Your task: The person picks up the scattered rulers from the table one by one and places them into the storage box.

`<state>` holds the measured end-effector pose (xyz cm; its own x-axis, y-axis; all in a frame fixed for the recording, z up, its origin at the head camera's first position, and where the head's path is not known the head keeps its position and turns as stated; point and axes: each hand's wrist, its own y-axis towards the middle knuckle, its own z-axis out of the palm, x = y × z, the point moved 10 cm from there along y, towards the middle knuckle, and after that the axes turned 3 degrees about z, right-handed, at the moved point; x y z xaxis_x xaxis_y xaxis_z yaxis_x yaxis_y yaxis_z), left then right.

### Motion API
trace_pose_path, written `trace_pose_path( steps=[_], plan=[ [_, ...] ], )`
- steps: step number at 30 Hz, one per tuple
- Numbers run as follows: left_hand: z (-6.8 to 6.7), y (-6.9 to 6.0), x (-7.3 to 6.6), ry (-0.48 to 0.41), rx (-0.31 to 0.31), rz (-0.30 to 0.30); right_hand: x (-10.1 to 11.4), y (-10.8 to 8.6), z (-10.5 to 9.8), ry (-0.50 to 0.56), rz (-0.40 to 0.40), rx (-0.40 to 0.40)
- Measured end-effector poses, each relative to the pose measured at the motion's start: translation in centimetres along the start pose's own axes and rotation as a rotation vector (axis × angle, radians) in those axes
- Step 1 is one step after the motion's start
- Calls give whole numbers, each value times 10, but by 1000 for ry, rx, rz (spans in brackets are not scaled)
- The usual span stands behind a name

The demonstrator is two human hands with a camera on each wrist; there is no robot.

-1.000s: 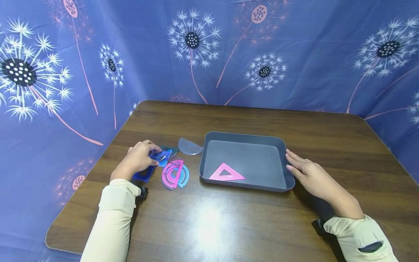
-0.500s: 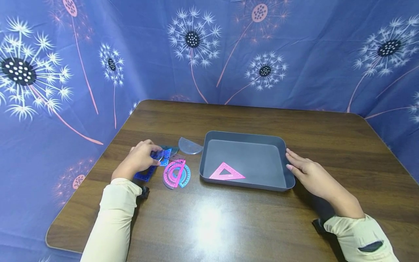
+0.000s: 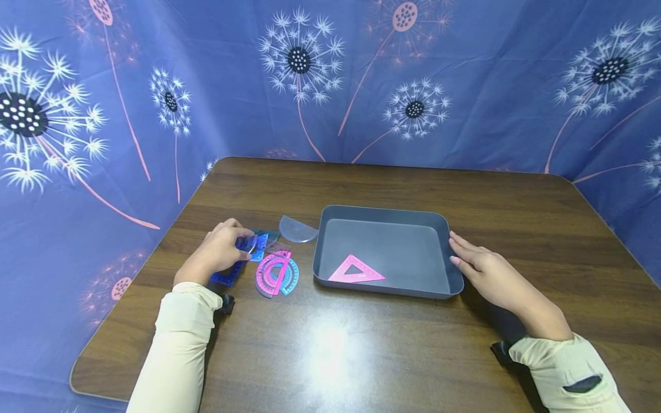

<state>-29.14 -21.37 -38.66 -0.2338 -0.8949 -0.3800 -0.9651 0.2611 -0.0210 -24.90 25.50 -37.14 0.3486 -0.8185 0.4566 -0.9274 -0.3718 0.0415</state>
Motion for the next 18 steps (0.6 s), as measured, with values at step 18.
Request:
trace_pose_path(
  steps=[18],
  plan=[
    [-3, 1, -4, 23, -23, 17, 0, 0, -1, -13, -14, -22]
  ],
)
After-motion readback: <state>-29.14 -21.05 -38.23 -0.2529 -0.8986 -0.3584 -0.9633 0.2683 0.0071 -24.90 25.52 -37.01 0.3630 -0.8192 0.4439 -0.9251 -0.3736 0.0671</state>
